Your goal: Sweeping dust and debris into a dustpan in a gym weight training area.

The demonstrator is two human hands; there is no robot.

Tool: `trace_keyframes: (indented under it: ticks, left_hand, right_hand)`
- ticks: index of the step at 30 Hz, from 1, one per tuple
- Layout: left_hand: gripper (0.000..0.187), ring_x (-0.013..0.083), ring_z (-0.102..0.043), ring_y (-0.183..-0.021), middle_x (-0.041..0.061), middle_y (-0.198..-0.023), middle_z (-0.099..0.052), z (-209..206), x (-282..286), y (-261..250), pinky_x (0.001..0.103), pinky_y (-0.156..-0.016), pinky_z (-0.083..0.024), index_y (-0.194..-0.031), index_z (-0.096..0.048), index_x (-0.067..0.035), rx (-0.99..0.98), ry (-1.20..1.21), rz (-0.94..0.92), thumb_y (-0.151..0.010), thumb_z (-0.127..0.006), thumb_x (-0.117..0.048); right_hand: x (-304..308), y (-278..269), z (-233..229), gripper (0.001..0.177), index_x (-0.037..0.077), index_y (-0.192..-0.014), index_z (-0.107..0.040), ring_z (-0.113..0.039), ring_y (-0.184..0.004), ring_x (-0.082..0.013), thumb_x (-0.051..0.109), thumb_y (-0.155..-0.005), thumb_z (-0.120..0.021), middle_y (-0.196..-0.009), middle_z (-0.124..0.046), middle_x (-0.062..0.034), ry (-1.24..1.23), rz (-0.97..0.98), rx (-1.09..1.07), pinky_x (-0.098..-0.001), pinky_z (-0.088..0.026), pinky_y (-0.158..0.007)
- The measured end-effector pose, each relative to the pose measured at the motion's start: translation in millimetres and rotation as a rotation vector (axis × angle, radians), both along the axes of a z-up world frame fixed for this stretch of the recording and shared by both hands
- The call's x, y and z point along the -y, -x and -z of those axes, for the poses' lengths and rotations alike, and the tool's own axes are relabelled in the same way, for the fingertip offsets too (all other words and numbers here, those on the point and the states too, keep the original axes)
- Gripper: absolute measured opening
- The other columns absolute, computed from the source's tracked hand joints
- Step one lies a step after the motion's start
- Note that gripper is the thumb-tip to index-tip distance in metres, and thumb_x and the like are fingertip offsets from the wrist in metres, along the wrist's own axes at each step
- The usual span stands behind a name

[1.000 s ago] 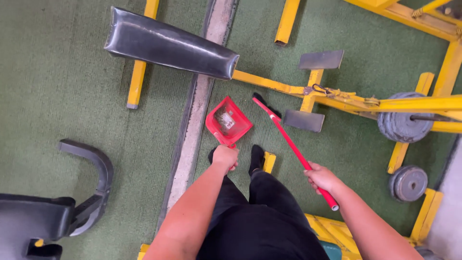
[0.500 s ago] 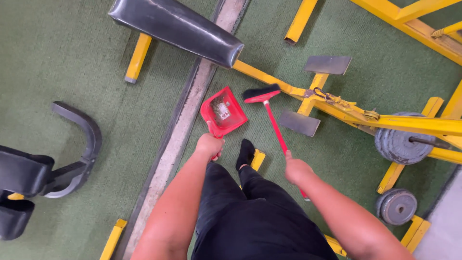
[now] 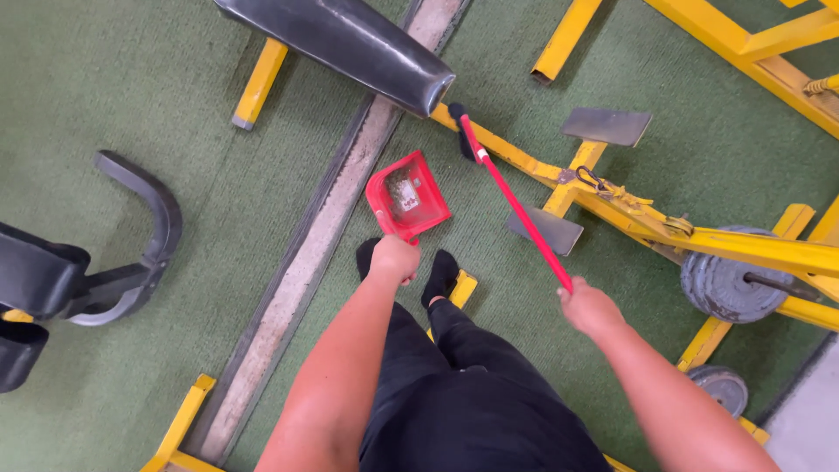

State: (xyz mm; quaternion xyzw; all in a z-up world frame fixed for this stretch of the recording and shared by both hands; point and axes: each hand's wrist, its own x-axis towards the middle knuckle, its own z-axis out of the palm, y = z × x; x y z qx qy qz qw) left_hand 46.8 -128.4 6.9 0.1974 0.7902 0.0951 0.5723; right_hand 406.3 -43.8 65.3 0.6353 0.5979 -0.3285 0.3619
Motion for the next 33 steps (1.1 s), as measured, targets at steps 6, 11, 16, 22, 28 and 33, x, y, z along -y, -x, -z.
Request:
trace_keyframes:
  ticks: [6,11,16,22,28,33]
  left_hand:
    - [0.026,0.0221,-0.064,-0.045,0.013,-0.060,-0.068,-17.9,-3.7,-0.7,0.037,-0.047,-0.053,-0.079,-0.070,0.002,0.015,0.065,-0.064,-0.090,-0.063,-0.020]
    - [0.026,0.0221,-0.065,-0.045,0.012,-0.060,-0.069,-11.5,-2.0,-0.9,0.037,-0.047,-0.053,-0.079,-0.071,0.002,0.007,0.022,-0.008,-0.091,-0.062,-0.020]
    - [0.026,0.0219,-0.066,-0.045,0.013,-0.060,-0.070,-6.4,1.2,-2.3,0.035,-0.047,-0.055,-0.078,-0.072,0.003,0.007,0.025,-0.044,-0.091,-0.060,-0.015]
    - [0.026,0.0211,-0.065,-0.045,0.012,-0.060,-0.069,4.8,-1.6,-2.3,0.036,-0.047,-0.054,-0.077,-0.071,0.002,0.024,0.042,0.012,-0.092,-0.060,-0.017]
    - [0.024,0.0216,-0.064,-0.044,0.012,-0.059,-0.068,-5.2,-7.3,2.3,0.037,-0.046,-0.053,-0.075,-0.070,0.000,0.032,0.018,-0.070,-0.091,-0.058,-0.014]
    - [0.029,0.0205,-0.064,-0.044,0.011,-0.060,-0.070,11.8,-2.8,-0.4,0.035,-0.046,-0.053,-0.071,-0.071,0.002,0.030,0.020,0.021,-0.091,-0.056,-0.013]
  right_hand:
    - [27.2,23.9,71.0,0.042,0.007,-0.134,-0.050,-0.066,-0.112,-0.0426,0.029,-0.098,-0.053,-0.119,-0.069,-0.0249,0.014,-0.169,-0.074,-0.0528,-0.052,-0.096]
    - [11.8,7.2,22.5,0.045,0.010,-0.138,-0.048,-0.068,-0.113,-0.0402,0.031,-0.099,-0.056,-0.118,-0.071,-0.0224,0.078,-0.263,-0.047,-0.0506,-0.053,-0.097]
    - [-7.4,-6.1,24.9,0.061,0.016,-0.153,-0.036,-0.067,-0.113,-0.0413,0.030,-0.098,-0.057,-0.121,-0.069,-0.0246,0.016,-0.223,-0.062,-0.0495,-0.052,-0.098]
    - [1.8,7.0,86.2,0.075,0.016,-0.161,-0.027,-0.065,-0.117,-0.0416,0.015,-0.092,-0.057,-0.128,-0.065,-0.0267,0.062,-0.259,-0.093,-0.0479,-0.053,-0.100]
    - [-43.5,5.8,1.4,0.069,0.022,-0.154,-0.040,-0.067,-0.117,-0.0375,0.016,-0.088,-0.062,-0.129,-0.068,-0.0208,0.065,-0.267,-0.236,-0.0443,-0.054,-0.100]
    - [-36.4,18.5,42.7,0.071,0.019,-0.160,-0.034,-0.069,-0.116,-0.0396,0.013,-0.093,-0.056,-0.132,-0.065,-0.0244,0.073,-0.194,-0.078,-0.0459,-0.054,-0.100]
